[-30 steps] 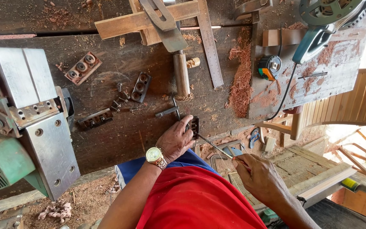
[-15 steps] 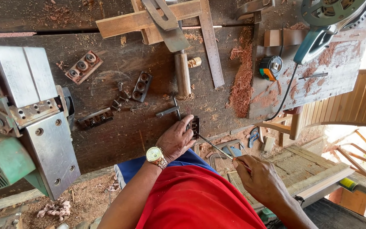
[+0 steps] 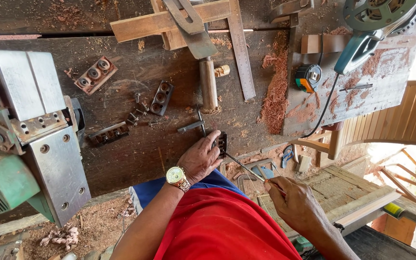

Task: The person rummages through a cardboard box of tools, takes out a file and a small metal part, and files the metal part by hand over the workbench, repositioning it repeatedly. At the end they set the file and part down on the bench.

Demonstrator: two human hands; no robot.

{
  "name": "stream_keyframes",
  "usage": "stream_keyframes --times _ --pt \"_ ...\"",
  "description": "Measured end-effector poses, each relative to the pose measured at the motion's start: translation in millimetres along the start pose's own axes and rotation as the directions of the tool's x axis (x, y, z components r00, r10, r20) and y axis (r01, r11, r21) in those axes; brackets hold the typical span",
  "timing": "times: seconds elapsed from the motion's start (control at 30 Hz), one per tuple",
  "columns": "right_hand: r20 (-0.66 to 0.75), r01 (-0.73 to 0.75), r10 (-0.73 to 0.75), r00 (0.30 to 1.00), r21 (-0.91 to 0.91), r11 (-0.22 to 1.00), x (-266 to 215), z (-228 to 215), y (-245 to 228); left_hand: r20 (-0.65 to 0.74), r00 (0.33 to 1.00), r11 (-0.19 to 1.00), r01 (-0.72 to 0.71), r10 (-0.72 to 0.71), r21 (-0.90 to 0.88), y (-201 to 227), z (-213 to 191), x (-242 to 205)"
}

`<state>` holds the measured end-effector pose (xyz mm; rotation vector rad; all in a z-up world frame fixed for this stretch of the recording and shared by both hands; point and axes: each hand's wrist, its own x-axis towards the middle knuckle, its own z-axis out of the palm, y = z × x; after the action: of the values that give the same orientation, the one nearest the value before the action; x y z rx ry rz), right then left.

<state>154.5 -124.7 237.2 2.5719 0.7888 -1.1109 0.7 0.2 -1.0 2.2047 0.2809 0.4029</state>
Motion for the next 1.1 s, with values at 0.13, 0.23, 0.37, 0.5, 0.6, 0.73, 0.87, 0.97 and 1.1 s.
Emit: stream_keyframes --times 0.13,0.23,0.37,0.5,0.6,0.73,0.87,0.97,1.1 --pt "-0.02 0.033 -0.032 0.999 0.022 0.999 1 3 7 -0.006 1.0 0.999 -0.013 0.014 0.036 0 0 -1" --pt "-0.006 0.007 -0.007 1.0 0.004 1.0 1 -2 -3 0.005 1.0 1.0 -0.003 0.003 0.006 1 -2 1" --pt "0.013 -0.016 0.016 1.0 -0.014 1.0 3 0 2 0.03 0.999 1.0 0.025 -0.025 -0.017 0 -2 1" --pt "-0.004 0.011 -0.011 1.0 0.001 1.0 3 1 3 0.019 1.0 1.0 -0.004 0.004 0.006 -1 0 1" --pt "-0.004 0.002 -0.002 1.0 0.003 1.0 4 -1 1 0.016 1.0 1.0 -0.017 0.016 0.025 0 -1 1" --pt "-0.003 -0.005 0.005 1.0 -0.001 1.0 4 1 7 -0.015 1.0 1.0 0.01 -0.009 0.009 1 -2 1" --pt "0.014 -0.035 0.035 0.999 0.015 0.999 5 -2 1 0.015 1.0 0.999 -0.009 0.008 0.033 -1 -1 0" --pt "0.018 -0.049 0.049 0.999 0.033 0.998 5 -3 1 0.02 1.0 1.0 0.014 -0.014 0.008 0 -1 0" --pt "0.152 -0.204 0.193 0.969 0.059 0.977 6 -16 -15 -0.018 1.0 1.0 0.008 -0.008 0.005 0 0 1"
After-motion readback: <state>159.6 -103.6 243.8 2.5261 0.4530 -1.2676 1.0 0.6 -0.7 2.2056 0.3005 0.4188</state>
